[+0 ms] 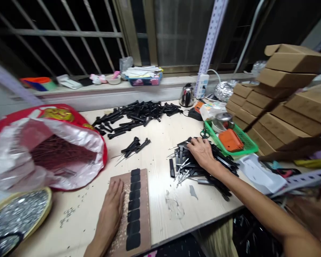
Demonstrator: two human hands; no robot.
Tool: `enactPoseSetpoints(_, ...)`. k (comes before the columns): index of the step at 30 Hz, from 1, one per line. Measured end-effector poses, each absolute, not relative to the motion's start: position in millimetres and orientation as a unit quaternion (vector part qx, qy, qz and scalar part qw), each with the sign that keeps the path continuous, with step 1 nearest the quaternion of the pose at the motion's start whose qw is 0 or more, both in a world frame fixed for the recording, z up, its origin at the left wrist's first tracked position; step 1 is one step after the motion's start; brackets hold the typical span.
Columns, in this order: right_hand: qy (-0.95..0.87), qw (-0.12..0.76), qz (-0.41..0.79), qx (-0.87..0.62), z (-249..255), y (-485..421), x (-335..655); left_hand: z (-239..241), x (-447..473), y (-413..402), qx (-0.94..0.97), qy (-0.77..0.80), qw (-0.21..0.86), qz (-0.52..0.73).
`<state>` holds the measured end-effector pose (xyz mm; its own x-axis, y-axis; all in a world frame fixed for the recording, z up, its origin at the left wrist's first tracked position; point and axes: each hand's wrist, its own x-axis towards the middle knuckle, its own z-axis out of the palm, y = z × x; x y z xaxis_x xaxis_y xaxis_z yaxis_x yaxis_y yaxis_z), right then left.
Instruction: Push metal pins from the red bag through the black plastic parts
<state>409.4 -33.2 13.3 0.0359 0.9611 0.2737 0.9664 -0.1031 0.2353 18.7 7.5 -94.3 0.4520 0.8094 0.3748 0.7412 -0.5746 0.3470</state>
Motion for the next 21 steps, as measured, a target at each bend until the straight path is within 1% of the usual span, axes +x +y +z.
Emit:
enactPoseSetpoints(3, -0.699, 0.065, -0.197, -0.684, 17, -16, 386, -94, 20, 5, 0.835, 0.478, 0.079, 0.259)
enactPoseSetpoints(6, -0.775, 0.104, -0.165, -0.602, 10, 20, 342, -92, 23, 3, 0.825, 0.488, 0.097, 0.268)
enactPoseSetpoints(9, -0.854, 0.082, -0.120, -0.499, -9, 65, 297, -82, 25, -3, 0.819, 0.490, 0.117, 0.277)
enactPoseSetpoints(11, -0.876, 0.055, -0.108, -0.468, -23, 90, 274, -70, 22, -10, 0.806, 0.495, 0.131, 0.295)
enactPoseSetpoints(13, -0.879, 0.047, -0.107, -0.462, -35, 107, 259, -57, 11, -16, 0.782, 0.514, 0.131, 0.328)
enactPoseSetpoints(17, -0.879, 0.059, -0.101, -0.463, -49, 124, 252, -37, -34, -23, 0.718, 0.594, 0.054, 0.359)
enactPoseSetpoints(21, -0.881, 0.050, -0.096, -0.461, -55, 127, 258, -37, -72, -17, 0.702, 0.638, 0.011, 0.315)
